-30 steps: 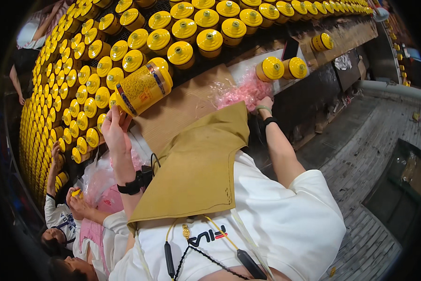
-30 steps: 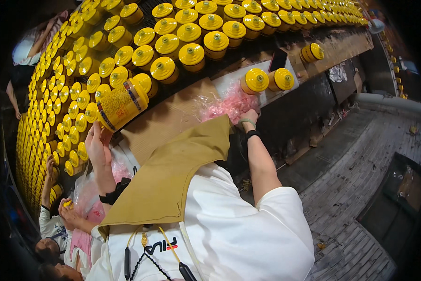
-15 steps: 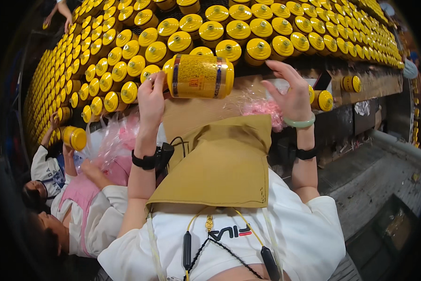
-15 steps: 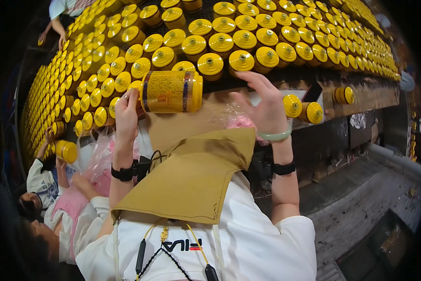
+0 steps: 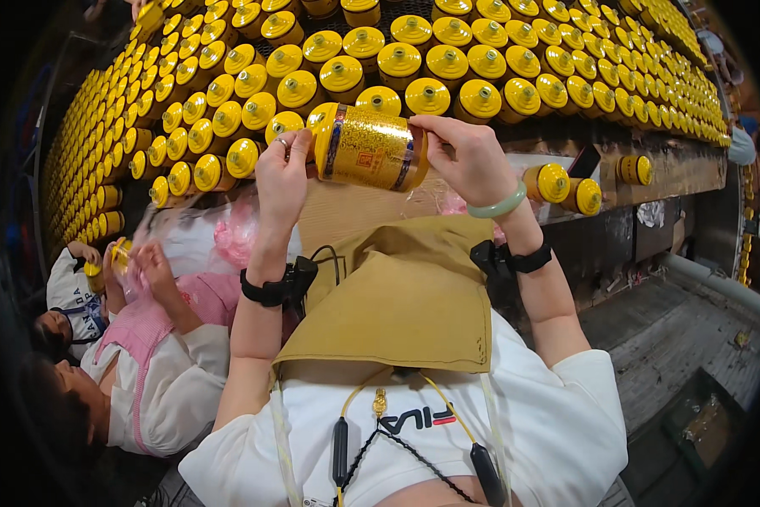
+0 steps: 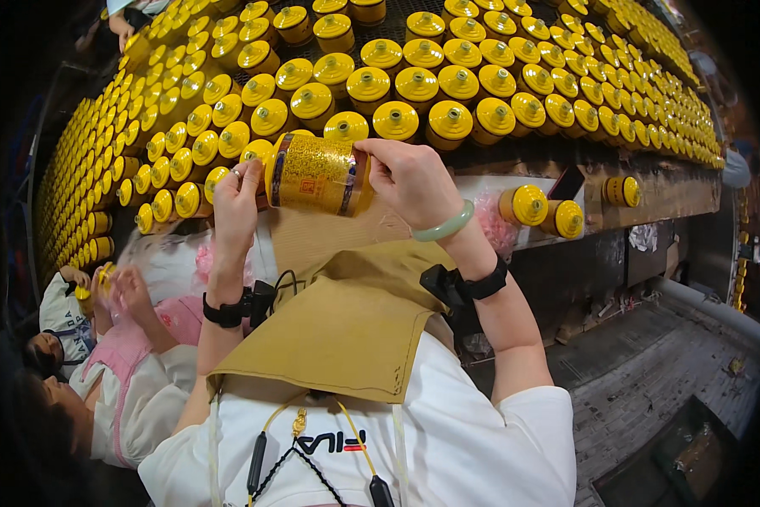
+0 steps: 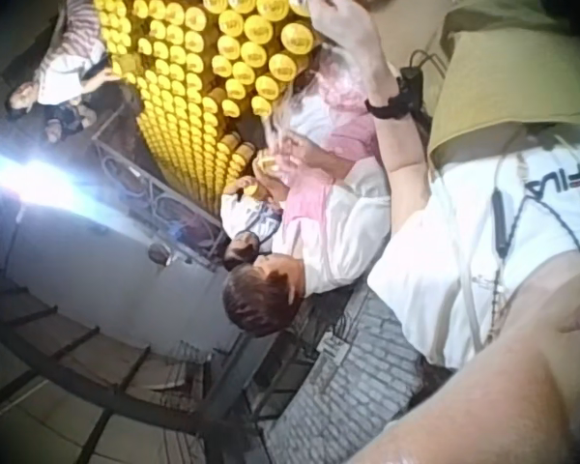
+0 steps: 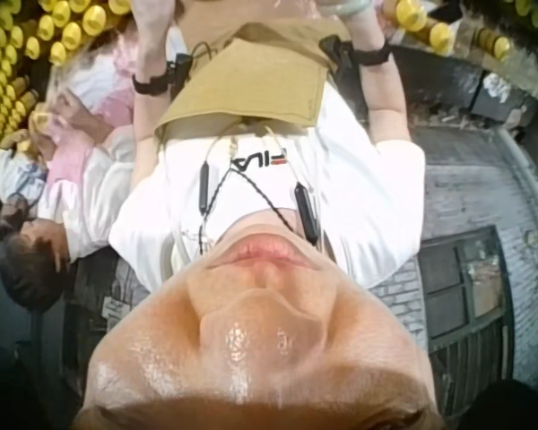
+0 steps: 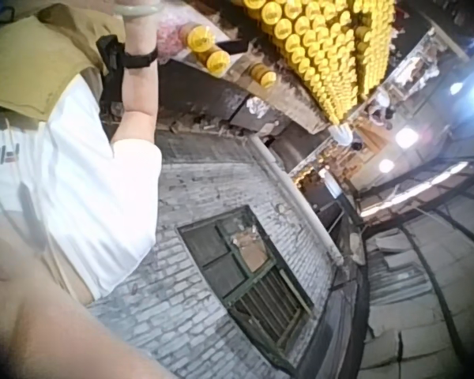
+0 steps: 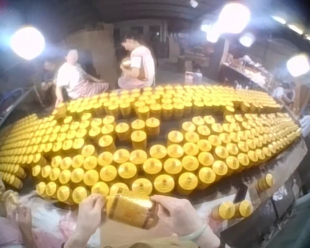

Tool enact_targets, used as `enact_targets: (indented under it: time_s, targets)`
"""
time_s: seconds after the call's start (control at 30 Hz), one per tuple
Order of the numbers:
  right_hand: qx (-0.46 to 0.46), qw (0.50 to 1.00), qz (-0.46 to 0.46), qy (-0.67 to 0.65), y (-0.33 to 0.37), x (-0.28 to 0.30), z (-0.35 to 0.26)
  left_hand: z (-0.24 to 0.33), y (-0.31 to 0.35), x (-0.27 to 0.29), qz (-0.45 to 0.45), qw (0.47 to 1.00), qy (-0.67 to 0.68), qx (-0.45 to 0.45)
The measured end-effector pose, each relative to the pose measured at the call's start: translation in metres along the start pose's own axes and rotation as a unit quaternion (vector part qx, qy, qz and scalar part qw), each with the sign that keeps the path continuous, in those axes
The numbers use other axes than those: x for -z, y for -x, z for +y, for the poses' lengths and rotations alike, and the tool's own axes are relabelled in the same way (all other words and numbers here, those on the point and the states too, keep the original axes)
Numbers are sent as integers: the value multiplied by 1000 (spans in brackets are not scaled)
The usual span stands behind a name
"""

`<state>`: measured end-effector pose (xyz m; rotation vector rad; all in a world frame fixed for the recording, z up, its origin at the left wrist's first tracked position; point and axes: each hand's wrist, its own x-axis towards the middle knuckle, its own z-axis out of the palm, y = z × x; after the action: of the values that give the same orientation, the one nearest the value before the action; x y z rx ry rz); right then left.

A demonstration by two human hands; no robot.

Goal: Picking up yellow canisters from a conveyor belt, inspecting them, and placing them back down.

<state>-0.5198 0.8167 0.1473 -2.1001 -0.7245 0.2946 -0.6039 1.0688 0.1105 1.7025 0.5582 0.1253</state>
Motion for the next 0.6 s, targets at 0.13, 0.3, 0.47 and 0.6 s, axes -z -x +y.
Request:
enact_targets:
  time_s: [0.13, 0.3, 0.47, 0.6]
  targets:
    - [70, 993, 83, -39, 4, -5, -13, 4, -1, 0, 4, 998, 53, 29]
    - [99, 987, 125, 10, 0, -18, 2, 6, -5, -4, 14, 999, 26, 30]
    - [105, 977, 180, 31, -18, -13, 4, 2, -11, 0, -9, 1000, -8, 17]
    - [-79, 950, 266, -144, -30, 7, 49, 4, -20, -7, -41, 998, 27, -24]
